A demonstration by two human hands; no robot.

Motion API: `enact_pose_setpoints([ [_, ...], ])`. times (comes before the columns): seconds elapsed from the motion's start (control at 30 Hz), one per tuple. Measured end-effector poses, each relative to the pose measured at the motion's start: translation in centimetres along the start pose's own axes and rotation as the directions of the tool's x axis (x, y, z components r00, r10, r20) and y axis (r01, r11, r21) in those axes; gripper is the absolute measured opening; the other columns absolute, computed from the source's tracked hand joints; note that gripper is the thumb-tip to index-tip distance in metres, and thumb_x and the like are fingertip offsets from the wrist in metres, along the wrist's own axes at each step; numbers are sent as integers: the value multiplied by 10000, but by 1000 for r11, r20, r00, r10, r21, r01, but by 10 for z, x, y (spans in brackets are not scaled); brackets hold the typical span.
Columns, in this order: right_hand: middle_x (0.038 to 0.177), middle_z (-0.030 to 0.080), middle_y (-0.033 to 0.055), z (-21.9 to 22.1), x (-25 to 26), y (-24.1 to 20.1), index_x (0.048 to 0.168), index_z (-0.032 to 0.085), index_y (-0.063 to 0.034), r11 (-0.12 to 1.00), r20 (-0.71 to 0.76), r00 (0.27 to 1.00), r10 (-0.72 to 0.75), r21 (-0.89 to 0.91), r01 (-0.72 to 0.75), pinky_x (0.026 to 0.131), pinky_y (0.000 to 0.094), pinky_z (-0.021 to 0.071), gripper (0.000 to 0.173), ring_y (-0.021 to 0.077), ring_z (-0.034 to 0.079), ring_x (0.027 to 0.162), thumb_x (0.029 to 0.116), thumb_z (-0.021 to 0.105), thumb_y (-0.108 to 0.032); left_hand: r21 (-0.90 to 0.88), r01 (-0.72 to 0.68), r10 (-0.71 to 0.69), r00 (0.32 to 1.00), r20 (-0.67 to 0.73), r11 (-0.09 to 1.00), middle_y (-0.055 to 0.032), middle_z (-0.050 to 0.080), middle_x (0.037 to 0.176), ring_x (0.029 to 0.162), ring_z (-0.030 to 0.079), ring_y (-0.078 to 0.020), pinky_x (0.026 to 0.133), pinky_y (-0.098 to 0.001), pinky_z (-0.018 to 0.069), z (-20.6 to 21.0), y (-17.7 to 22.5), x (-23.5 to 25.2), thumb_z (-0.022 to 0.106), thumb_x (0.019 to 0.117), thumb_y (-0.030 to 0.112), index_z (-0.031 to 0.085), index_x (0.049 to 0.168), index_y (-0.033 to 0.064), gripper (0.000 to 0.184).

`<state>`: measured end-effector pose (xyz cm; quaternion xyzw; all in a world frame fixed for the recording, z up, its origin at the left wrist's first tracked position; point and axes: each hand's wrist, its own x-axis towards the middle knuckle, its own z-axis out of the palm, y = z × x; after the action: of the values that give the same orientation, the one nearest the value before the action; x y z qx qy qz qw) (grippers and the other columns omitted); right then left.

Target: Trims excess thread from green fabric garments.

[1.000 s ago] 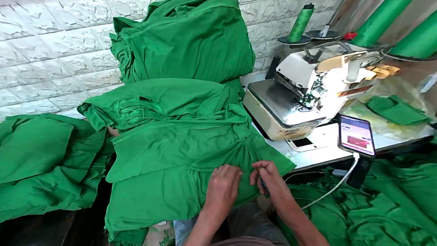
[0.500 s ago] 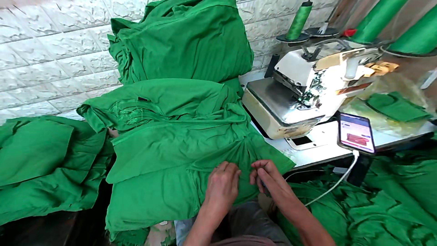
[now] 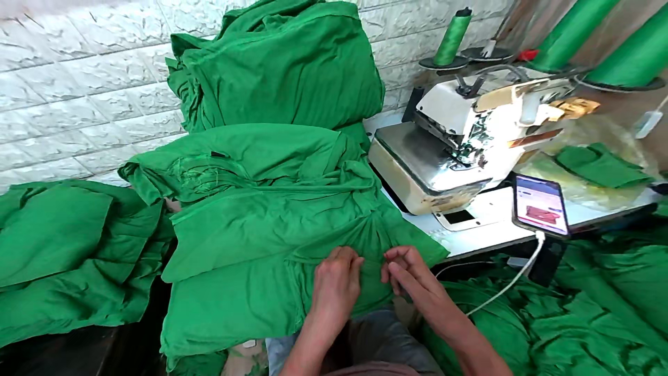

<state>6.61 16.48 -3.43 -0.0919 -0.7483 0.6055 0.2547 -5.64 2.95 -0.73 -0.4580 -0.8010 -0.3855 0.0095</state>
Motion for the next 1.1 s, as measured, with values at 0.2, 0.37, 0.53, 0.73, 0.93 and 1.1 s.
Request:
enact_pose_setpoints([
  [0.2,823,626,-59,-1,1,-7,1163,545,-58,992,58,997,42,-120,-35,583,149,455,247,-6,559,664,1065,478,-274,-111,73,-76,997,-19,991,-91,663,875,734,650,-159,688,-311,554,-3,-3,-3,552,1039,190,678,1013,16,216],
  [0.37,757,620,-59,0,6,-15,1112,605,-93,922,86,993,81,-386,-41,576,197,473,285,16,565,627,1073,463,-336,-194,93,-103,994,-41,976,-60,656,875,720,625,-111,674,-269,533,-1,-5,-5,563,1037,212,683,1010,33,217],
  [0.53,752,638,15,6,10,-26,1111,614,-102,806,104,986,130,-590,-44,589,387,542,306,172,639,639,1065,466,-365,-220,118,-127,992,-24,968,-37,649,865,704,610,-95,660,-258,522,-2,-4,-5,562,1041,231,686,1014,51,219],
  [0.73,724,613,-13,3,11,-18,1090,622,-73,887,76,992,97,-459,-52,575,305,515,270,105,596,613,1060,483,-303,-259,97,-118,991,-68,961,-52,653,881,711,614,-92,667,-250,527,-1,-8,-7,546,1045,205,677,1019,33,218],
  [0.93,771,616,-70,-3,6,-3,1138,561,-61,998,13,998,60,2,-60,531,141,423,207,-12,526,598,1058,482,-235,89,-45,59,985,-160,995,-128,692,884,806,704,-265,738,-424,593,20,1,-9,668,933,132,721,942,2,141],
  [1.1,779,616,-81,1,6,-2,1146,548,-61,999,-5,999,42,-15,-42,539,133,430,204,-19,533,607,1056,484,-233,-171,109,-119,992,-48,979,-87,674,926,778,656,-157,721,-317,559,0,1,-6,582,1013,164,703,1000,18,190],
])
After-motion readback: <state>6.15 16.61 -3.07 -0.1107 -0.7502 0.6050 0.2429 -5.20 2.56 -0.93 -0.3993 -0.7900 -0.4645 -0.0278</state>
